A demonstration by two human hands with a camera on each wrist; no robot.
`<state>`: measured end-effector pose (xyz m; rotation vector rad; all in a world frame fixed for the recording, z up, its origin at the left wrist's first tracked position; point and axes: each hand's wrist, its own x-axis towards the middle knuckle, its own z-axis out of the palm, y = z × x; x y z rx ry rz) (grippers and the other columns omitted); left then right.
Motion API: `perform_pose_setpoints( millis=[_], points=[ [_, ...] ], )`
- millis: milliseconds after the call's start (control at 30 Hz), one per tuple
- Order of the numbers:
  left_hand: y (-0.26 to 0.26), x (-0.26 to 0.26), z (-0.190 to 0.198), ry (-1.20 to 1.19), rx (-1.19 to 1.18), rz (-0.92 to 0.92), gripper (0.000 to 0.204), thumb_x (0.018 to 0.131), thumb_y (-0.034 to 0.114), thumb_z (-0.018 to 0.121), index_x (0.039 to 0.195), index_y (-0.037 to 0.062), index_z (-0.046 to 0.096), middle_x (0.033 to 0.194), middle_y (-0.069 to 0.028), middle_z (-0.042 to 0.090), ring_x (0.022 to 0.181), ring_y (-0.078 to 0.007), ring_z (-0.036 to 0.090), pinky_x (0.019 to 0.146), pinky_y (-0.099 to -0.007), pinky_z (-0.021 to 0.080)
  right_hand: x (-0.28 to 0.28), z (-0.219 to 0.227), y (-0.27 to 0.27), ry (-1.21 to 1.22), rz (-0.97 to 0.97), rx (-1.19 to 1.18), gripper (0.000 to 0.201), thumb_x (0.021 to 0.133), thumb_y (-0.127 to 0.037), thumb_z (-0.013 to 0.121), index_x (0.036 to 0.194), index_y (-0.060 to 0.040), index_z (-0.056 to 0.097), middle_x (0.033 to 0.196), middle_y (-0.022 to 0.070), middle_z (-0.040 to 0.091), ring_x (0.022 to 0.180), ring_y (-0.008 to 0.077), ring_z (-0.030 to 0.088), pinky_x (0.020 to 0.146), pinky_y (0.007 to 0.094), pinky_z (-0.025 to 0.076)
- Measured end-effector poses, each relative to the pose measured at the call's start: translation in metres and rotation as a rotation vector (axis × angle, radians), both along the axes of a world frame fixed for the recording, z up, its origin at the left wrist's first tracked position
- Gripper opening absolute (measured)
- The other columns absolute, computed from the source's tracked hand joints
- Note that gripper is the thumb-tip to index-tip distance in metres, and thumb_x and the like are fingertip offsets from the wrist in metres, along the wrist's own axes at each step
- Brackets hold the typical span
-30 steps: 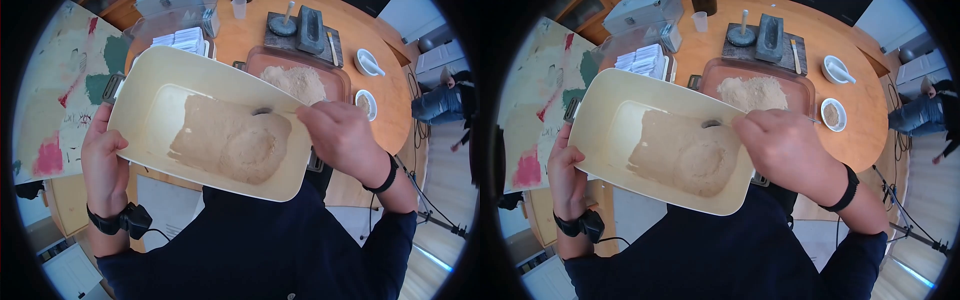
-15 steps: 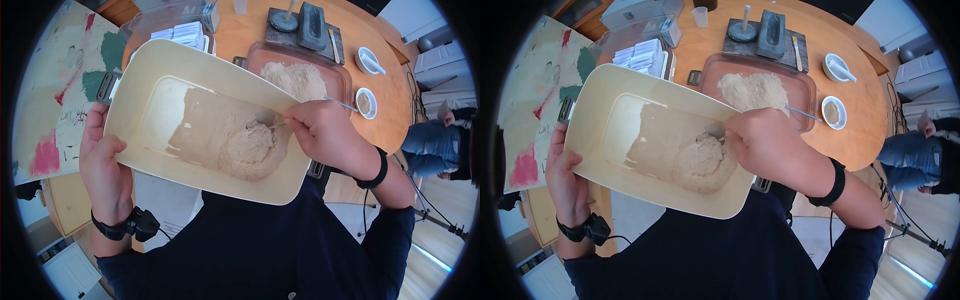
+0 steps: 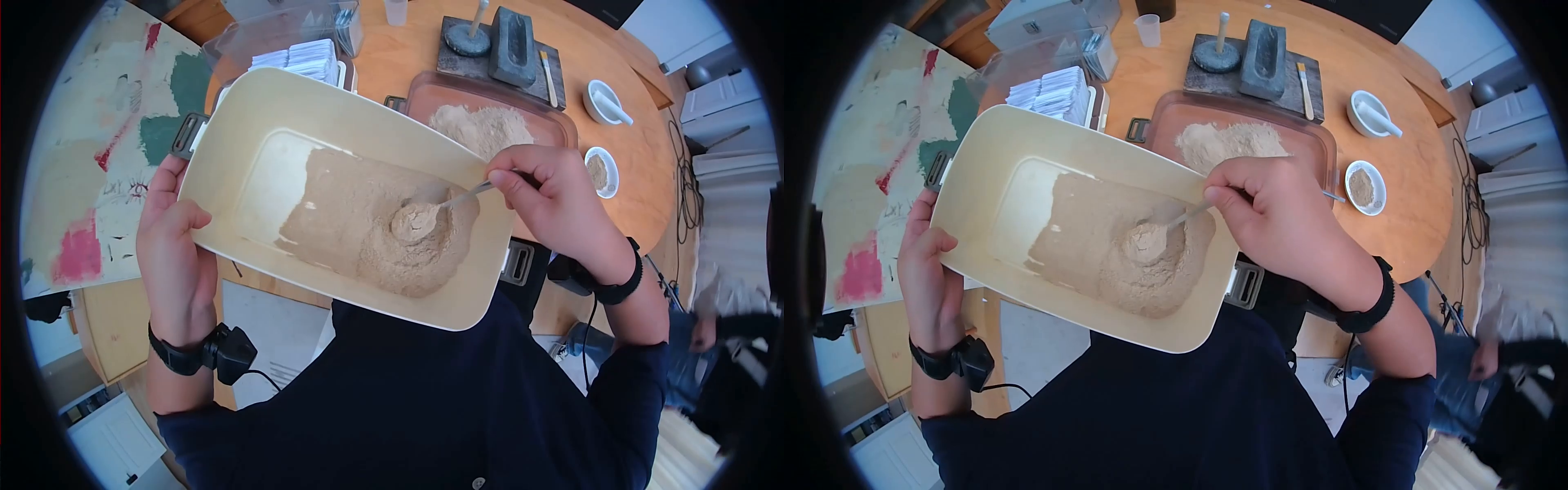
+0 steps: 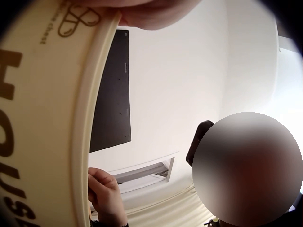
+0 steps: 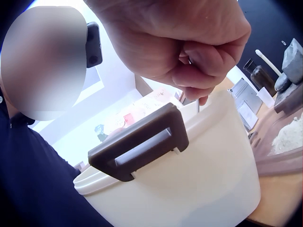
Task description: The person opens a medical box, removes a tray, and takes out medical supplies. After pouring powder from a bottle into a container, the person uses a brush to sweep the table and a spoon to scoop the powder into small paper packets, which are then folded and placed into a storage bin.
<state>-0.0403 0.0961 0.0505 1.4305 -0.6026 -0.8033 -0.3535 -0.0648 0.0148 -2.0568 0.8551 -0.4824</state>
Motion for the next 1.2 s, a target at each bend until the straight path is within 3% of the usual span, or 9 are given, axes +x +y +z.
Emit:
perform_pose_setpoints(
  millis=[200, 367, 433, 467, 533, 667, 733, 933, 1200],
  points=[
    [-0.010, 0.015, -0.007, 0.049, 0.043, 0.039, 0.065, 0.068, -0.009, 0.039, 0.133, -0.0073, 0.048, 0.127, -0.0143, 0.058, 0.117, -0.0200, 0.055, 0.102, -0.0285, 0.041, -0.001, 0.000, -0.016, -0.026, -0.036, 0.136, 0.012, 0.092, -0.006, 0.063, 0.088, 0.0025, 0.069, 0.065, 0.0025, 0.058, 0.060, 0.0083, 0.050, 0.055, 0.0271, 0.041],
    [-0.023, 0.022, -0.008, 0.091, 0.037, 0.013, 0.065, 0.068, -0.010, 0.039, 0.132, -0.0075, 0.049, 0.126, -0.0140, 0.058, 0.119, -0.0215, 0.055, 0.104, -0.0301, 0.041, 0.002, 0.007, -0.024, -0.086, -0.031, 0.116, 0.014, 0.092, -0.008, 0.063, 0.088, 0.0034, 0.069, 0.064, 0.0018, 0.057, 0.059, 0.0069, 0.049, 0.054, 0.0258, 0.040],
    [-0.025, 0.028, -0.012, 0.126, 0.042, -0.002, 0.066, 0.067, -0.011, 0.039, 0.132, -0.0078, 0.048, 0.125, -0.0142, 0.058, 0.118, -0.0221, 0.056, 0.104, -0.0304, 0.042, 0.003, 0.018, -0.024, 0.011, -0.022, 0.201, 0.014, 0.096, -0.008, 0.061, 0.089, 0.0008, 0.069, 0.066, -0.0038, 0.056, 0.060, 0.0035, 0.048, 0.054, 0.0216, 0.039],
    [-0.026, 0.029, -0.013, 0.123, 0.040, -0.006, 0.066, 0.067, -0.011, 0.039, 0.132, -0.0078, 0.048, 0.125, -0.0142, 0.058, 0.118, -0.0221, 0.056, 0.104, -0.0304, 0.042, 0.004, 0.015, -0.024, 0.007, -0.025, 0.198, 0.014, 0.096, -0.008, 0.061, 0.089, 0.0008, 0.069, 0.066, -0.0038, 0.056, 0.060, 0.0035, 0.048, 0.054, 0.0216, 0.039],
    [-0.027, 0.029, -0.014, 0.088, 0.054, 0.007, 0.067, 0.068, -0.008, 0.039, 0.135, -0.0087, 0.047, 0.128, -0.0152, 0.057, 0.119, -0.0237, 0.055, 0.106, -0.0321, 0.041, 0.006, 0.003, -0.023, -0.056, -0.034, 0.074, 0.012, 0.089, -0.010, 0.065, 0.089, -0.0010, 0.072, 0.065, 0.0074, 0.064, 0.057, 0.0148, 0.057, 0.058, 0.0308, 0.046],
    [-0.027, 0.025, -0.011, 0.057, 0.063, 0.026, 0.068, 0.068, -0.008, 0.039, 0.135, -0.0087, 0.047, 0.129, -0.0152, 0.057, 0.119, -0.0235, 0.055, 0.107, -0.0322, 0.041, 0.008, -0.003, -0.019, 0.036, 0.052, -0.243, 0.010, 0.088, -0.012, 0.066, 0.088, -0.0049, 0.074, 0.068, 0.0102, 0.067, 0.060, 0.0208, 0.063, 0.060, 0.0335, 0.048],
    [-0.027, 0.024, -0.010, 0.082, 0.051, 0.024, 0.066, 0.067, -0.010, 0.039, 0.132, -0.0082, 0.049, 0.124, -0.0142, 0.058, 0.115, -0.0220, 0.057, 0.103, -0.0303, 0.043, 0.007, -0.008, -0.020, -0.012, 0.079, -0.250, 0.013, 0.095, -0.006, 0.062, 0.087, 0.0021, 0.069, 0.067, -0.0025, 0.057, 0.059, 0.0045, 0.048, 0.053, 0.0239, 0.039],
    [-0.028, 0.028, -0.015, 0.085, 0.069, 0.037, 0.069, 0.067, -0.007, 0.040, 0.136, -0.0074, 0.048, 0.127, -0.0145, 0.058, 0.119, -0.0235, 0.056, 0.106, -0.0318, 0.042, 0.007, -0.005, -0.029, 0.072, -0.030, 0.063, 0.014, 0.095, -0.007, 0.062, 0.088, 0.0021, 0.070, 0.068, -0.0026, 0.058, 0.060, 0.0039, 0.049, 0.054, 0.0227, 0.040],
    [-0.030, 0.032, -0.017, 0.125, 0.043, 0.003, 0.066, 0.067, -0.009, 0.039, 0.132, -0.0088, 0.049, 0.122, -0.0141, 0.058, 0.116, -0.0230, 0.057, 0.103, -0.0308, 0.043, 0.011, 0.009, -0.029, 0.078, -0.048, 0.062, 0.012, 0.093, -0.008, 0.063, 0.089, 0.0008, 0.071, 0.066, -0.0009, 0.060, 0.061, 0.0033, 0.052, 0.055, 0.0220, 0.042]
  ],
)
